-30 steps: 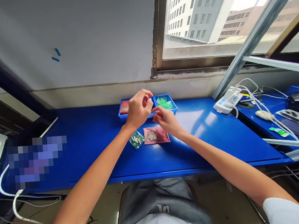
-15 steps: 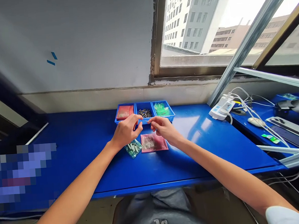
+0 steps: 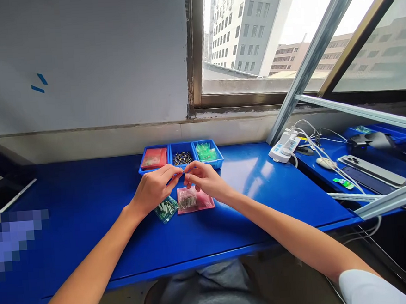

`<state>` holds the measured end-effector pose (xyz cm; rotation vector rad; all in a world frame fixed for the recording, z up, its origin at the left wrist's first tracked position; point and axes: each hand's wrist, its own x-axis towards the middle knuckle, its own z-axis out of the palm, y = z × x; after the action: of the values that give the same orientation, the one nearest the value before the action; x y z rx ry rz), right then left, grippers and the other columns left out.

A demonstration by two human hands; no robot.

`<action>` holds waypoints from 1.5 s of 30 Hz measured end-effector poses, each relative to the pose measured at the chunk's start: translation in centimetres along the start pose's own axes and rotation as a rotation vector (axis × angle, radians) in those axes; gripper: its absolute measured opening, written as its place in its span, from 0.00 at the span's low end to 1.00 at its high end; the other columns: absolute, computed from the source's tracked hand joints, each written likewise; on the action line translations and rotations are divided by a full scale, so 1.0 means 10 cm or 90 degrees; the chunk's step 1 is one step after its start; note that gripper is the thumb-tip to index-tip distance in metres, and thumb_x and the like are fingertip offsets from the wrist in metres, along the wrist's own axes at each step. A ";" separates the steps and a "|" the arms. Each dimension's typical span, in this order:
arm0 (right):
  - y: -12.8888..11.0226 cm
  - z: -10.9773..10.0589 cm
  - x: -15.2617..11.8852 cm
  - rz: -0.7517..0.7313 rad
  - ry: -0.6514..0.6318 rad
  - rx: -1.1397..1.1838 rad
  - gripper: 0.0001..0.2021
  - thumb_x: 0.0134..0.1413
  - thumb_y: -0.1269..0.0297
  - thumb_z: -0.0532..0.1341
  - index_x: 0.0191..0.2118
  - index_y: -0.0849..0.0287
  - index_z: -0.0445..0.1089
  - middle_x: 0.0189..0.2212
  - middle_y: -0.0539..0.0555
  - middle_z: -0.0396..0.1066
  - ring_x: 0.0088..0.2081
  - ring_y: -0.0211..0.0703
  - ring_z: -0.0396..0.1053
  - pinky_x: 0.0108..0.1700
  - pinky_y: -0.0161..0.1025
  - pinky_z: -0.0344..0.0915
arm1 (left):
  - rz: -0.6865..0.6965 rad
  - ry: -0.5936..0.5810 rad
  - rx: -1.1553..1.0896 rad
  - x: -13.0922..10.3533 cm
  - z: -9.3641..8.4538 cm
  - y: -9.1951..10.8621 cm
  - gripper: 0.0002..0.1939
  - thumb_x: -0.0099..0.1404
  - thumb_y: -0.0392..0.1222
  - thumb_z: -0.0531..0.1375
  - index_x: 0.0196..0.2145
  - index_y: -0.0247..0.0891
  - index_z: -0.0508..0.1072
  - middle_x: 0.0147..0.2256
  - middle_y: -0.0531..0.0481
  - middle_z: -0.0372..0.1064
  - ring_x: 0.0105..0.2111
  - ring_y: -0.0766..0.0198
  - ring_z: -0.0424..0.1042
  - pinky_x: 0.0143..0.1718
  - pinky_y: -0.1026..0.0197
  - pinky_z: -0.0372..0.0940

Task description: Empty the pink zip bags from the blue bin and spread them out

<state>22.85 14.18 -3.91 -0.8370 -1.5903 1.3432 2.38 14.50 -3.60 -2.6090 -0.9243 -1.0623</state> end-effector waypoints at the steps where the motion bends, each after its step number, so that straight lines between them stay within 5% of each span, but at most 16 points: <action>1: -0.01 0.00 -0.01 -0.002 -0.005 -0.007 0.10 0.56 0.60 0.63 0.41 0.57 0.66 0.27 0.48 0.74 0.29 0.38 0.73 0.24 0.31 0.61 | -0.001 0.000 -0.005 0.00 0.01 0.01 0.07 0.75 0.37 0.55 0.44 0.37 0.73 0.41 0.49 0.77 0.37 0.64 0.78 0.40 0.64 0.67; 10: -0.02 0.09 -0.13 -0.128 0.038 -0.181 0.17 0.58 0.69 0.57 0.54 0.55 0.62 0.27 0.45 0.72 0.29 0.38 0.72 0.37 0.38 0.68 | -0.002 -0.030 -0.002 0.01 0.05 0.10 0.08 0.72 0.36 0.55 0.46 0.37 0.72 0.41 0.47 0.76 0.38 0.60 0.77 0.38 0.62 0.68; 25: 0.07 0.13 -0.13 -0.156 0.100 -0.265 0.05 0.66 0.62 0.54 0.45 0.54 0.60 0.31 0.49 0.77 0.30 0.40 0.72 0.35 0.35 0.64 | -0.019 -0.037 -0.042 0.02 0.03 0.10 0.11 0.75 0.45 0.54 0.44 0.37 0.73 0.41 0.46 0.75 0.38 0.60 0.76 0.38 0.61 0.69; 30: 0.09 0.13 -0.13 -0.185 0.102 -0.382 0.07 0.70 0.63 0.48 0.45 0.55 0.61 0.35 0.54 0.76 0.34 0.43 0.73 0.37 0.37 0.63 | -0.034 -0.023 -0.087 0.02 0.03 0.09 0.11 0.75 0.44 0.54 0.43 0.37 0.73 0.40 0.47 0.76 0.37 0.61 0.76 0.40 0.61 0.69; 36: 0.11 0.07 -0.09 -0.196 0.140 -0.470 0.08 0.70 0.63 0.51 0.39 0.54 0.66 0.36 0.53 0.75 0.36 0.43 0.71 0.40 0.38 0.62 | -0.059 -0.017 -0.052 -0.01 0.04 0.02 0.12 0.76 0.44 0.53 0.44 0.37 0.74 0.40 0.47 0.76 0.37 0.62 0.77 0.43 0.61 0.69; 45: 0.13 0.04 -0.06 -0.171 0.133 -0.329 0.11 0.65 0.62 0.58 0.31 0.57 0.69 0.25 0.49 0.71 0.28 0.39 0.64 0.32 0.37 0.59 | -0.025 -0.014 -0.049 -0.02 0.05 0.06 0.12 0.76 0.41 0.53 0.51 0.39 0.73 0.46 0.47 0.78 0.45 0.61 0.78 0.49 0.61 0.70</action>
<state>22.68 13.69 -5.31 -0.9861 -1.8303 0.6365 2.89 14.14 -4.11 -2.6798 -0.9618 -1.1030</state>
